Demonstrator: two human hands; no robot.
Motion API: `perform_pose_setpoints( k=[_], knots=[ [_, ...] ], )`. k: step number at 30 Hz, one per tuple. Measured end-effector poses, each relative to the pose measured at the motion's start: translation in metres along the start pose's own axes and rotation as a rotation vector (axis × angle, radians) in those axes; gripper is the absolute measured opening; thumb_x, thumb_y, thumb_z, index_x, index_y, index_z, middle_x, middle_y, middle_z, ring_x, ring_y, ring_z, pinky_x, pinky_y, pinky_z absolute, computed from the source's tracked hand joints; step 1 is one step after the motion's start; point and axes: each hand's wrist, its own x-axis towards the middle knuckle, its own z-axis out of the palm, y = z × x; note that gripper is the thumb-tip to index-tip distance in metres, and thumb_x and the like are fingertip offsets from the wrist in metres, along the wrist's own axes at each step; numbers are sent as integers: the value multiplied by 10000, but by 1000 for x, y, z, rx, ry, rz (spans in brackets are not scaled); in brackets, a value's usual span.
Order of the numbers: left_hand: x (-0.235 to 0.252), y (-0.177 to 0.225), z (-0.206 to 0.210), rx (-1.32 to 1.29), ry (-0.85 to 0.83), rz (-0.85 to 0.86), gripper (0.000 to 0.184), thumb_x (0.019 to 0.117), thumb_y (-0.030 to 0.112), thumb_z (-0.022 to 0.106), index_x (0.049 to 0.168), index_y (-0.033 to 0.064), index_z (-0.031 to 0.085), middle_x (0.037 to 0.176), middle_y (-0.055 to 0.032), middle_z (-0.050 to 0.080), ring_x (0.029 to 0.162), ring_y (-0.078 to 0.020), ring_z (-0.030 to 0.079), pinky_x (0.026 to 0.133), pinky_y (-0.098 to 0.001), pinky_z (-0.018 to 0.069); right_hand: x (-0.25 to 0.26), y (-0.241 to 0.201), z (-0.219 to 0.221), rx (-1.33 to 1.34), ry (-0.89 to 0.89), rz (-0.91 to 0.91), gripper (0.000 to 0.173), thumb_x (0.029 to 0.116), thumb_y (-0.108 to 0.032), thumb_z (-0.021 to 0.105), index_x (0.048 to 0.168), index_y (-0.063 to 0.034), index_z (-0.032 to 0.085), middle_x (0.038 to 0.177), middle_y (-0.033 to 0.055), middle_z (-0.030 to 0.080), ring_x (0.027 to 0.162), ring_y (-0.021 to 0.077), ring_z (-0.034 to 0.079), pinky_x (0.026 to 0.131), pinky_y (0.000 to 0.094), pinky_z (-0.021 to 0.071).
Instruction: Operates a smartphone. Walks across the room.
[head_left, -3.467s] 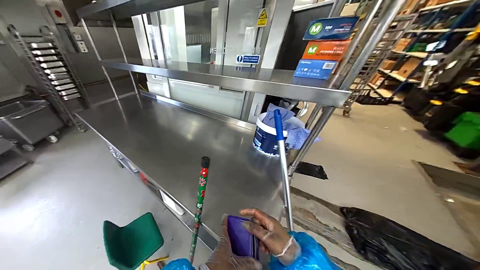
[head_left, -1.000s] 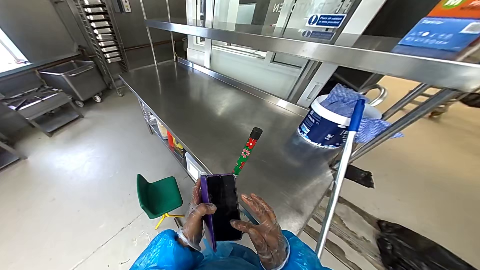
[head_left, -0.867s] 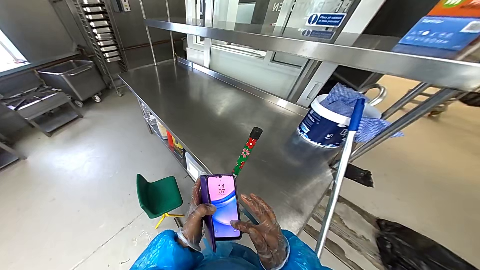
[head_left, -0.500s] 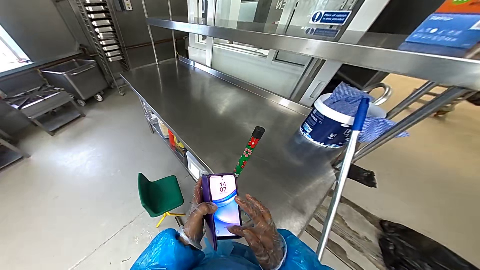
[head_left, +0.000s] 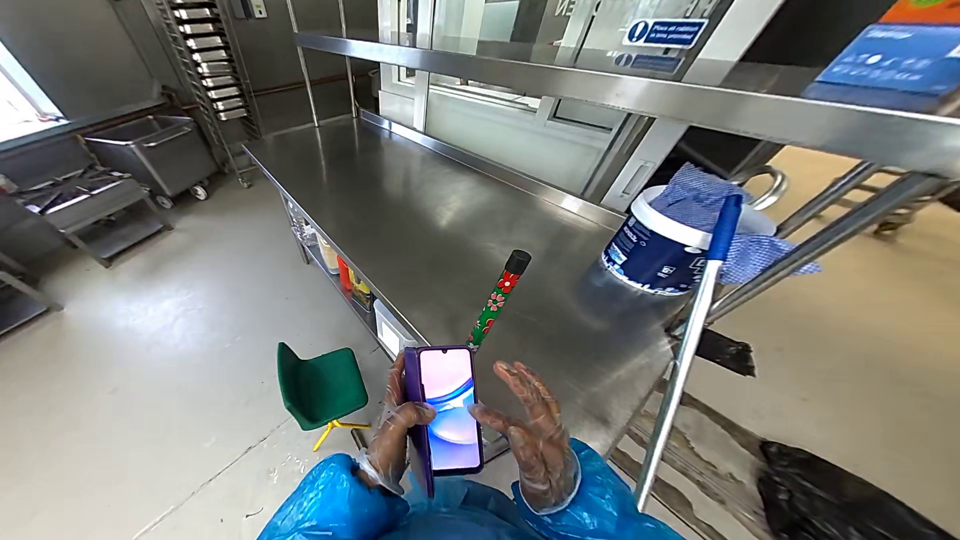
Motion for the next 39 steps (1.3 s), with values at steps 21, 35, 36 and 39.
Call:
perform_pose_setpoints(
  k=[21, 35, 36, 39],
  knots=[
    [3, 4, -10, -125, 119, -66, 949, 649, 165, 671, 1530, 151, 318, 1119, -114, 675, 874, -165, 713, 735, -327, 601, -12, -9, 6, -17, -15, -65, 498, 1114, -504, 249, 1196, -368, 721, 1517, -5, 557, 1493, 254, 402, 1234, 453, 336],
    [1, 4, -6, -115, 76, -55, 963, 638, 147, 681, 1531, 148, 318, 1101, -92, 687, 887, -143, 715, 758, -311, 600, -22, -1, 18, -51, -163, -132, 529, 1115, -480, 220, 1168, -334, 726, 1547, 33, 526, 1506, 277, 376, 1231, 461, 326],
    [1, 4, -6, -114, 71, -51, 965, 638, 148, 682, 1532, 150, 320, 1107, -90, 688, 892, -143, 715, 763, -312, 601, -21, -1, 18, -53, -168, -129, 528, 1115, -480, 222, 1168, -335, 728, 1551, 31, 522, 1509, 276, 370, 1233, 459, 323],
    [1, 4, -5, -99, 65, -48, 969, 633, 157, 689, 1531, 158, 325, 1139, -90, 675, 916, -148, 708, 779, -319, 597, -22, 0, 18, -56, -176, -119, 525, 1116, -476, 228, 1155, -337, 732, 1551, 35, 524, 1509, 281, 371, 1234, 469, 321]
  ],
)
